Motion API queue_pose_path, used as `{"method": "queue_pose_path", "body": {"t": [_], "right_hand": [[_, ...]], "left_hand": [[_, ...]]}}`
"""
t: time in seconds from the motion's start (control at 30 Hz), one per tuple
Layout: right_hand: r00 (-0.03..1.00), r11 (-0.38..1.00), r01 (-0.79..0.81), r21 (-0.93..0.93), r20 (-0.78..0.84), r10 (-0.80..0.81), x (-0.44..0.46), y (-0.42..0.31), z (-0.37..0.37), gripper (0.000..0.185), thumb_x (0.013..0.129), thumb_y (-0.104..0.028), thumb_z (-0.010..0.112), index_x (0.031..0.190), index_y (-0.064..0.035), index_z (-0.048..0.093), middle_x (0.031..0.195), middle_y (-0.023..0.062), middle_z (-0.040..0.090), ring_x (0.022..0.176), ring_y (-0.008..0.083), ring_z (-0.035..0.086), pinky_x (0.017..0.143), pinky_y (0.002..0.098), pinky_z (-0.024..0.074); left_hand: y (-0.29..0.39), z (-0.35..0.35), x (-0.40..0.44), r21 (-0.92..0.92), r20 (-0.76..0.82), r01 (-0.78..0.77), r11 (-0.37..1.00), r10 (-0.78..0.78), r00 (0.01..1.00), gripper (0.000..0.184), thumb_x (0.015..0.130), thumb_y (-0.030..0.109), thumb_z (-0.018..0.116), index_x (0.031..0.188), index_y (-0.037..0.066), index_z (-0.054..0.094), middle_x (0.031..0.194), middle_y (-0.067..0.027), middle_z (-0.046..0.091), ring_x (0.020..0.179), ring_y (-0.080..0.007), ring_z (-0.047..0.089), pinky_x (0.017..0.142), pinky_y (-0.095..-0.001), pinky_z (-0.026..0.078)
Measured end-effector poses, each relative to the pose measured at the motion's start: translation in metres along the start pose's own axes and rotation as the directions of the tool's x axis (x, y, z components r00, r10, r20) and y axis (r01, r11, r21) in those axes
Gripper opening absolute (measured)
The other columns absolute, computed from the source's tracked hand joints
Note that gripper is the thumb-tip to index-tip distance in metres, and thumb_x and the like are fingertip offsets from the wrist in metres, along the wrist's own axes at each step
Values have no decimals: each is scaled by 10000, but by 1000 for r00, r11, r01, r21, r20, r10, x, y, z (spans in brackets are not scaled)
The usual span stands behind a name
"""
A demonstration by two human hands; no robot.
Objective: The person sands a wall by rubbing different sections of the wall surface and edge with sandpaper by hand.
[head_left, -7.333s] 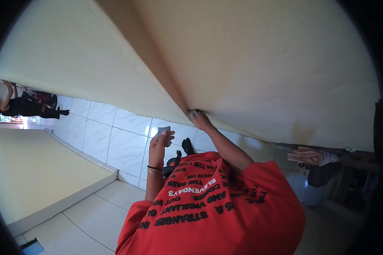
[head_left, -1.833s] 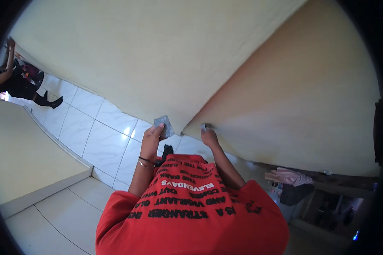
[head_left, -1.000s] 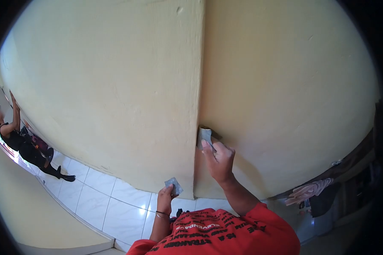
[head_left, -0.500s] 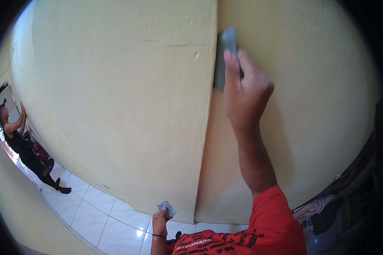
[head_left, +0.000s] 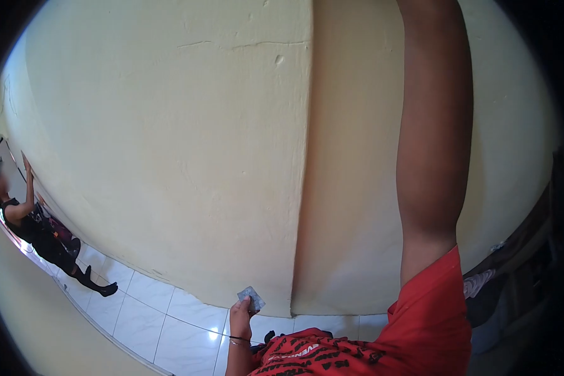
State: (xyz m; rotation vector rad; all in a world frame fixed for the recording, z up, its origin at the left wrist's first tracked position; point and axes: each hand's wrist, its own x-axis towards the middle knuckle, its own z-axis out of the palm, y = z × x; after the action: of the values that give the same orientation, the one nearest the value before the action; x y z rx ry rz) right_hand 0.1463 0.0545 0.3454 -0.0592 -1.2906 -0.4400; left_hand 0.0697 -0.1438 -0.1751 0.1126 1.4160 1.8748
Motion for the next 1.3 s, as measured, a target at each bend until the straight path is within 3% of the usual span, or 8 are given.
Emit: {"method": "queue_pose_path", "body": {"t": [0.27,0.47,0.57,0.67,0.73,0.77,0.93,1.3], "right_hand": [[982,991,-132,-9,137,132,-43,-23,-25,160,782,-61,451,681,46,512,637,251,493,603,402,514,554,423,408],[949,977,-214,8,238,206,-69,-30,-23,158,777,-58,456,664,46,498,630,250,487,600,403,511,552,428,405],[943,968,-226,109,273,190,-96,-29,-25,165,755,-63,481,629,40,453,603,250,470,606,412,499,564,437,404],[894,936,-341,93,340,292,-123,-45,-42,121,742,-50,501,646,23,494,620,260,476,631,402,511,590,439,409],[847,943,-321,85,471,246,-147,-50,-51,153,809,-117,539,713,-3,508,534,192,385,486,344,400,426,328,349],[847,943,-320,91,474,242,-158,-55,-53,111,800,-80,535,725,-5,502,538,189,409,509,350,458,430,343,358],[812,881,-445,161,486,322,-218,-69,-72,48,762,-2,549,767,13,504,599,165,482,515,336,494,447,366,384],[645,812,-577,92,661,384,-323,-92,-126,92,696,40,555,728,-15,488,574,122,471,507,315,505,446,388,399]], "left_hand": [[4,0,-2,15,0,-18,1000,18,1000,240,869,204,452,971,12,553,861,-44,593,762,-133,575,675,-280,470],[2,-3,-2,38,-22,76,996,-76,997,238,868,202,456,976,10,547,881,-42,592,768,-130,573,686,-275,469],[8,2,-6,59,-15,71,996,-70,997,238,867,203,458,976,11,546,889,-45,590,780,-131,572,691,-276,470],[10,3,-7,82,1,98,992,-98,995,240,866,206,461,976,9,544,889,-47,589,789,-131,571,695,-275,470],[8,1,-4,77,31,86,993,-89,996,242,864,209,468,969,4,541,881,-47,587,790,-132,572,698,-273,472],[11,3,-5,71,43,95,993,-98,994,245,864,212,469,964,0,538,882,-48,587,790,-133,572,700,-273,474],[11,4,-4,104,35,119,987,-123,992,240,865,210,466,970,7,540,888,-47,588,794,-132,574,699,-274,475],[9,3,-3,140,60,102,985,-111,992,244,870,216,465,983,15,545,883,-38,584,793,-136,570,698,-282,473]]}}
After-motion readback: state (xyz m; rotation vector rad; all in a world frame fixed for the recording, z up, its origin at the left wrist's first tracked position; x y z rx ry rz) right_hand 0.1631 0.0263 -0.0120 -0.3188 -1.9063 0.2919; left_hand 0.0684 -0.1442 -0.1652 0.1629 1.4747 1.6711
